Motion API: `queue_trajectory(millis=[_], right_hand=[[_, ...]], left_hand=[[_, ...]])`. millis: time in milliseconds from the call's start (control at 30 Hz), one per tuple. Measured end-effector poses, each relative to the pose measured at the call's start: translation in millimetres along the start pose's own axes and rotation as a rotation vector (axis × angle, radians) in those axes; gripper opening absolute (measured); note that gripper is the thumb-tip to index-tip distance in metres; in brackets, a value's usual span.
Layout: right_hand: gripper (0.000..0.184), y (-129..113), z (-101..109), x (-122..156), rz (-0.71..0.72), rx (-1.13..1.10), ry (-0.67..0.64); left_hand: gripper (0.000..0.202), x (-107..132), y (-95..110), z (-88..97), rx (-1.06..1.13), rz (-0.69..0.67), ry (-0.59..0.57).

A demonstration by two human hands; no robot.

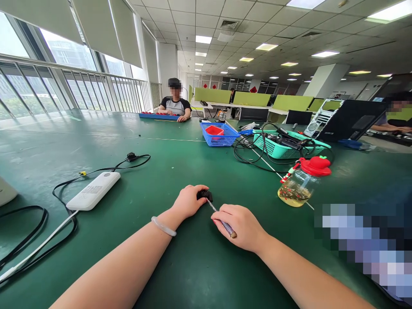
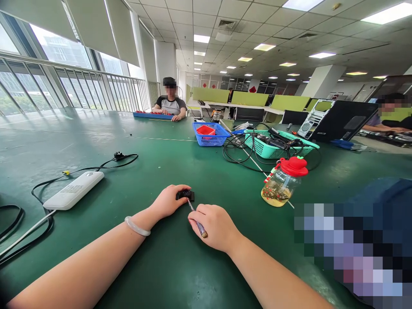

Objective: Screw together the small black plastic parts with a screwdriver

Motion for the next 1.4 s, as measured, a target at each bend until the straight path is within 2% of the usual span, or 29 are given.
queue_trajectory(millis=[200,367,500,667,1000,1167,1400], right_hand=[[0.007,0.9,2.2,0.4,-0.055,-0.074,0.045],[0.012,2.1,0.9,1.4,-0.1,-0.124,0.092],[0.018,3.5,0.5,2.8,-0.103,-0.1,0.18],[0.014,3.7,3.1,3.7,-0.093,-0.026,0.239],[0.011,2.9,2.8,2.8,-0.085,-0.001,0.207],[0.015,3.7,5.9,3.1,-0.056,0.012,0.263],[0.02,3.4,5.5,2.8,-0.049,0.009,0.222]], left_hand=[[0.039,-0.7,0.8,-0.8,-0.004,0.001,-0.003],[0.037,-0.7,1.9,0.6,-0.006,-0.005,-0.007],[0.035,-0.4,2.4,1.4,0.003,-0.005,-0.009],[0.035,0.5,2.6,1.0,0.015,-0.01,-0.011],[0.035,-1.9,0.5,-1.0,0.026,-0.036,-0.003],[0.034,-2.3,0.6,-1.6,0.042,-0.061,-0.019],[0.036,-3.9,-0.8,0.8,0.086,-0.062,-0.024]])
Point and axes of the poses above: each hand's wrist, its own x-axis away from the middle knuckle, its own z-axis out of the back of the hand, y = z × x, the point moved 3 cm from there along -x, towards the middle knuckle, and after that the axes turned 1 degree about -y, right-handed, at the moved point
